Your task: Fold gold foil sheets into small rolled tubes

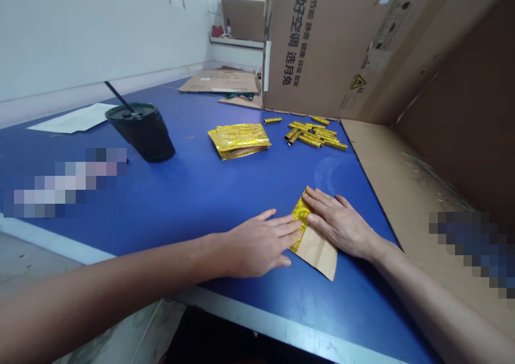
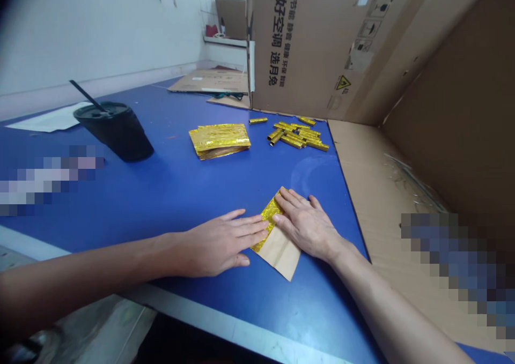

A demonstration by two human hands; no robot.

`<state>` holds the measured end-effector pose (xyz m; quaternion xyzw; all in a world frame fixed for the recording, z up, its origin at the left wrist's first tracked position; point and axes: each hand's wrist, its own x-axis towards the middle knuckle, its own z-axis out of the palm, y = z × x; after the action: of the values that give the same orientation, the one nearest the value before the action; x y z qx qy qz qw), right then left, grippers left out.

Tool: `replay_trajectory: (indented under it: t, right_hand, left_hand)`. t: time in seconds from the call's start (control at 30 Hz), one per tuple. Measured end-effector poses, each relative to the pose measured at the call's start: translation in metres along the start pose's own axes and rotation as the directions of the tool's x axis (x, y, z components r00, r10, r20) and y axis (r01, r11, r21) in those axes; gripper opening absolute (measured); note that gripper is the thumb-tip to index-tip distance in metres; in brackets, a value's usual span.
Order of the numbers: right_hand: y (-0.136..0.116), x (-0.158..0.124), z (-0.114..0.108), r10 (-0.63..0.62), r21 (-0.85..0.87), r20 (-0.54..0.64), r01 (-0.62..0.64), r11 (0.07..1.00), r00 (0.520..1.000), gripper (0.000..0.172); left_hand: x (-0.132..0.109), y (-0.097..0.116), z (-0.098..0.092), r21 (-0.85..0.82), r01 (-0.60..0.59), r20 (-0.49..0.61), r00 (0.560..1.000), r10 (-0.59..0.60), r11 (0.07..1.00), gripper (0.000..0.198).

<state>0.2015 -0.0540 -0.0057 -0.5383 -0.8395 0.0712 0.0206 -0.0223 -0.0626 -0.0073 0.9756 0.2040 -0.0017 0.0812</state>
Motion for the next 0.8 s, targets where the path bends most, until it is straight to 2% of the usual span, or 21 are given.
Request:
replay_trajectory:
  t: [0.13, 0.2, 0.27, 0.33, 0.4, 0.47, 0.63, 0.8]
  right_hand:
    - [-0.001, 0.002, -0.001, 0.099, -0.100, -0.059, -0.104, 0.989, 0.993, 0.061]
    - [-0.007, -0.001, -0.003, 0.077, -0.108, -0.119, -0.090, 0.990, 0.990, 0.064]
    - [-0.018, -0.006, -0.005, -0.039, -0.072, -0.143, 0.029, 0.997, 0.989, 0.065]
    - [-0.030, -0.010, -0.007, -0.225, 0.033, -0.059, 0.227, 0.973, 0.973, 0.063]
    - [-0.035, -0.011, -0.007, -0.311, 0.135, 0.007, 0.307, 0.942, 0.950, 0.066]
    - [-0.031, -0.009, -0.006, -0.274, 0.161, 0.044, 0.264, 0.951, 0.961, 0.067]
    - [-0.004, -0.001, -0.003, -0.061, 0.031, 0.028, 0.060, 0.998, 0.998, 0.066]
    - [-0.005, -0.003, 0.000, 0.007, -0.121, 0.008, -0.006, 0.993, 1.000, 0.071]
  left_hand:
    - [0.002, 0.002, 0.001, -0.004, 0.006, -0.032, 0.999, -0.006, 1.000, 0.055]
    - [0.003, 0.002, 0.001, -0.011, -0.001, -0.053, 0.999, 0.001, 1.000, 0.056]
    - [0.003, 0.003, 0.001, -0.018, -0.002, -0.073, 0.997, 0.001, 1.000, 0.055]
    - [0.003, 0.003, 0.000, -0.027, 0.005, -0.084, 0.996, -0.008, 1.000, 0.051]
    - [0.002, 0.004, -0.001, -0.036, 0.010, -0.087, 0.996, -0.013, 0.999, 0.048]
    - [0.002, 0.005, -0.001, -0.035, 0.006, -0.088, 0.996, -0.009, 0.999, 0.051]
    - [0.002, 0.001, 0.000, -0.007, -0.001, -0.095, 0.995, 0.001, 1.000, 0.059]
    - [0.010, -0.025, -0.016, 0.091, 0.066, -0.065, 0.996, -0.061, 0.994, 0.038]
